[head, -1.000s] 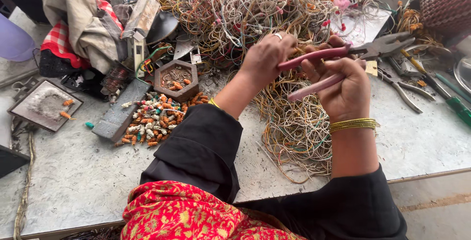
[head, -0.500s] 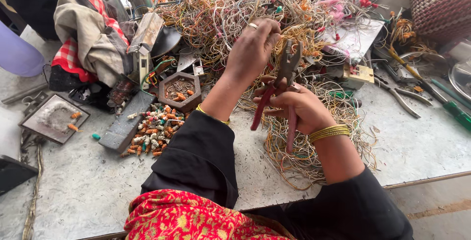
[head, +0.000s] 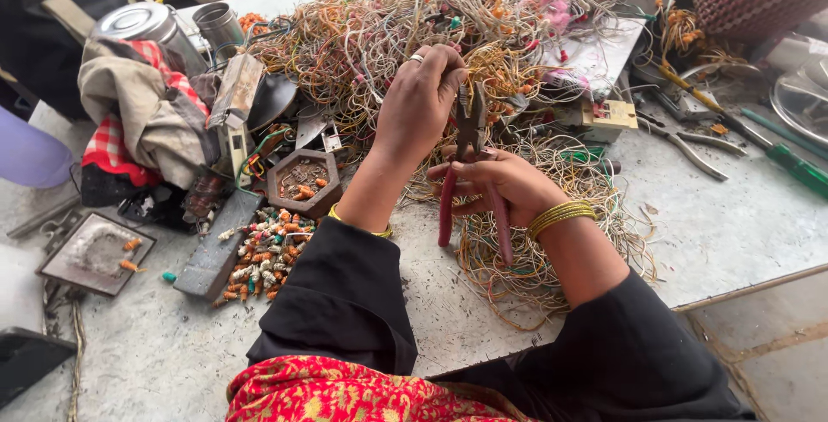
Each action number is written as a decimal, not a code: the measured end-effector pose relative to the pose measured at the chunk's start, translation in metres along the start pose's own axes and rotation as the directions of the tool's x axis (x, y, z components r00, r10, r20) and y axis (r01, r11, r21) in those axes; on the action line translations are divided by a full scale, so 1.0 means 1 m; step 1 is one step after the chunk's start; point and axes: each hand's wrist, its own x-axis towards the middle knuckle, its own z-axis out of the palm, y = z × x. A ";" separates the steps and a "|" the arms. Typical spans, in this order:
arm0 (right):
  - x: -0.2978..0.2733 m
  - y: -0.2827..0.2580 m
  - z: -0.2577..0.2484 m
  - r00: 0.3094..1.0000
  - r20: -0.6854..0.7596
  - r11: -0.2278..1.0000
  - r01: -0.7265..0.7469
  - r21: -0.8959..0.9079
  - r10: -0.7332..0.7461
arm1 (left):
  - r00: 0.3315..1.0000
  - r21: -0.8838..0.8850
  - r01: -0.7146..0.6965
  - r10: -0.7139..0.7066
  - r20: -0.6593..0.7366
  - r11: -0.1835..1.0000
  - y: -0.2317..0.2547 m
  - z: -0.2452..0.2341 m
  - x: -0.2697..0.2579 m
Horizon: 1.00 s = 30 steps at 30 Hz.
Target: The person uses pliers to strip insulation from small wires and removes small orange cylindrical components from the wire ends. The person repeatedly picks up wires from a large pile, strips them, and drops the components onto the table.
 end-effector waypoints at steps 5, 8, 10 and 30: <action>0.003 0.000 -0.004 0.999 -0.040 0.999 0.014 0.043 -0.012 | 0.993 0.027 -0.037 0.034 0.116 0.999 0.013 -0.003 0.000; 0.005 -0.003 -0.008 0.998 -0.022 0.996 0.052 0.072 -0.051 | 0.978 0.013 0.048 -0.050 0.200 0.999 0.018 -0.006 0.000; 0.006 -0.004 -0.009 0.997 -0.005 0.995 0.073 0.073 -0.073 | 0.978 -0.017 0.035 -0.030 0.207 0.999 0.020 -0.009 0.002; -0.007 -0.010 -0.003 0.985 0.173 0.995 0.011 0.095 -0.028 | 0.997 0.079 -0.072 0.073 -0.009 0.994 0.011 -0.013 0.000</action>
